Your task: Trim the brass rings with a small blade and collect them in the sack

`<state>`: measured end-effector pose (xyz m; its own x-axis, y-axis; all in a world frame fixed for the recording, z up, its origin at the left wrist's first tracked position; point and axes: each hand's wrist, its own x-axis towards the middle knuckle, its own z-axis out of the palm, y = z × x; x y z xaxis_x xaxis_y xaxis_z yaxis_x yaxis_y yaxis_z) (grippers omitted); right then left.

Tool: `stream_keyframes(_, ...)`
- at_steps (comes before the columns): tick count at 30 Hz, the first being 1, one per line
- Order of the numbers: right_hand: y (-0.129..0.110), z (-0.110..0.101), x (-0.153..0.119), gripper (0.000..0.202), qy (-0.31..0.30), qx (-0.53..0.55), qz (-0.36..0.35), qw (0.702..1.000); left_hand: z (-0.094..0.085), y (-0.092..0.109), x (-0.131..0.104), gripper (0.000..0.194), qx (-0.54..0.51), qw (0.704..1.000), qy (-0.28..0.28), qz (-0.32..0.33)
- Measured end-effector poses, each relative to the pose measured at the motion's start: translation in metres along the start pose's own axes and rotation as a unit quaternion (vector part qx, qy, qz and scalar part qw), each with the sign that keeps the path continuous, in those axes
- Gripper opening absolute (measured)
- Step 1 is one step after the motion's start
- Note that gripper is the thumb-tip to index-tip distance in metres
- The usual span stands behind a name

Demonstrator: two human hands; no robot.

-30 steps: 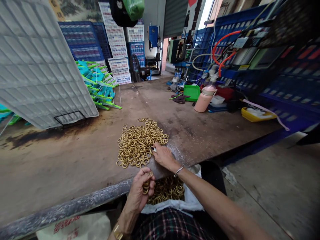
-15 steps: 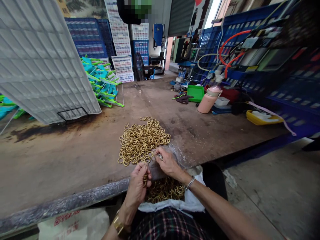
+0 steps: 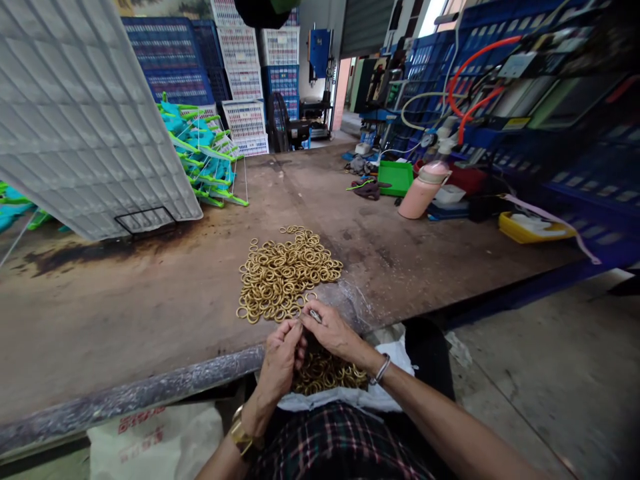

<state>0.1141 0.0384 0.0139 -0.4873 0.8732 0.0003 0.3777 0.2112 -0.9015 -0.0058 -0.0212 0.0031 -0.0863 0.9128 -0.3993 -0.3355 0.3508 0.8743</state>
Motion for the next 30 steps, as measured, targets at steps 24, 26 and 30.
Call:
stream_keyframes(24, 0.008, 0.004, -0.011, 0.023, -0.055, -0.319, -0.044, 0.945, 0.0, 0.001, -0.004, 0.033, 0.043, 0.997, -0.002, 0.059)
stream_keyframes(26, 0.006, 0.004, -0.011, 0.023, -0.059, -0.327, -0.035, 0.943, 0.001, 0.001, -0.005, 0.033, 0.048, 0.997, -0.001, 0.057)
stream_keyframes(30, 0.003, 0.003, -0.012, 0.025, -0.077, -0.333, -0.028, 0.939, 0.001, 0.002, -0.006, 0.034, 0.052, 0.997, 0.004, 0.05)
